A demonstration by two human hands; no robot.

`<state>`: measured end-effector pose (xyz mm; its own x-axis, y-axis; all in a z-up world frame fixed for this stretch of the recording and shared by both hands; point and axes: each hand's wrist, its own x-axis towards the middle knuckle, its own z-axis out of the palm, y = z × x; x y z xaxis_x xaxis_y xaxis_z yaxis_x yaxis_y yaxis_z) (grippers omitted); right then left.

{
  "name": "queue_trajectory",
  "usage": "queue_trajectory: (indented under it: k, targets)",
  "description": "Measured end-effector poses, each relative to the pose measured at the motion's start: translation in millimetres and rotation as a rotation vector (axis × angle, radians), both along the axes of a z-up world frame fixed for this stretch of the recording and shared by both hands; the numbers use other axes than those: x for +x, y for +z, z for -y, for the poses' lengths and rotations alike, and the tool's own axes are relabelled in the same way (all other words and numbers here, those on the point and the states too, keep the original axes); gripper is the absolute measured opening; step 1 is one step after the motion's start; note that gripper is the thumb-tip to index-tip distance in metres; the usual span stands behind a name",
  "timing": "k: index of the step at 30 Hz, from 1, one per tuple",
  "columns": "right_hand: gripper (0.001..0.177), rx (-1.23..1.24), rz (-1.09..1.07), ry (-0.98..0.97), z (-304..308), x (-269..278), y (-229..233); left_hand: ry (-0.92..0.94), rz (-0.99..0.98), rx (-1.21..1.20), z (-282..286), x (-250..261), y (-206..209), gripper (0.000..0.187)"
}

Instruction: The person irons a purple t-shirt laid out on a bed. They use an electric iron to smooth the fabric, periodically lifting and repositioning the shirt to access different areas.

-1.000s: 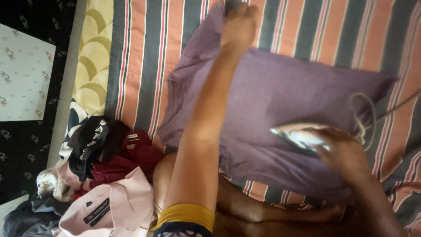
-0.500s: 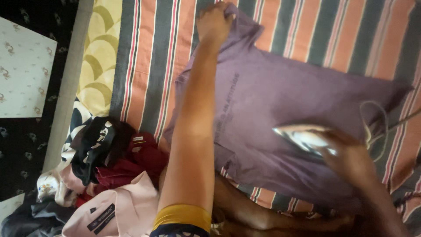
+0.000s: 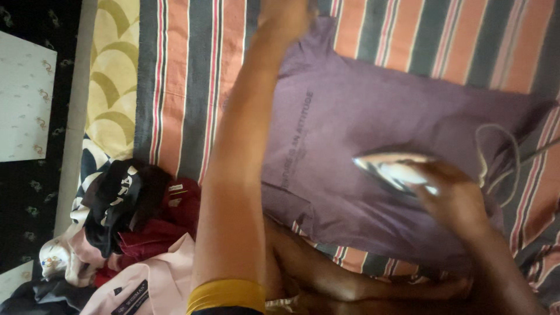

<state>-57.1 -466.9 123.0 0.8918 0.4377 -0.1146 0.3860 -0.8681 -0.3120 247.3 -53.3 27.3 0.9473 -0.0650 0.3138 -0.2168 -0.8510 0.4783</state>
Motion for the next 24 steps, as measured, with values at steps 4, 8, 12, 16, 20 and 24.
queue_trajectory:
  k: [4,8,12,16,20,24]
  targets:
    - [0.042,0.017,0.054,0.013,-2,2,2,-0.045,0.009,0.130,21,-1,21,0.019]
    - [0.040,0.038,0.058,0.014,2,0,1,-0.055,-0.238,0.161,37,-5,32,0.022]
    - [0.042,-0.006,0.003,-0.001,-1,2,-1,0.055,-0.353,-0.300,55,-5,38,0.028]
    - [0.041,0.000,0.071,0.032,-2,1,3,-0.063,-0.015,0.030,44,-9,28,0.026]
    - [0.041,0.059,0.052,-0.023,-5,-2,7,0.169,0.057,0.158,-5,-28,12,0.028]
    - [0.036,0.070,0.004,0.007,-23,7,7,0.384,0.309,0.140,-51,-79,8,0.046]
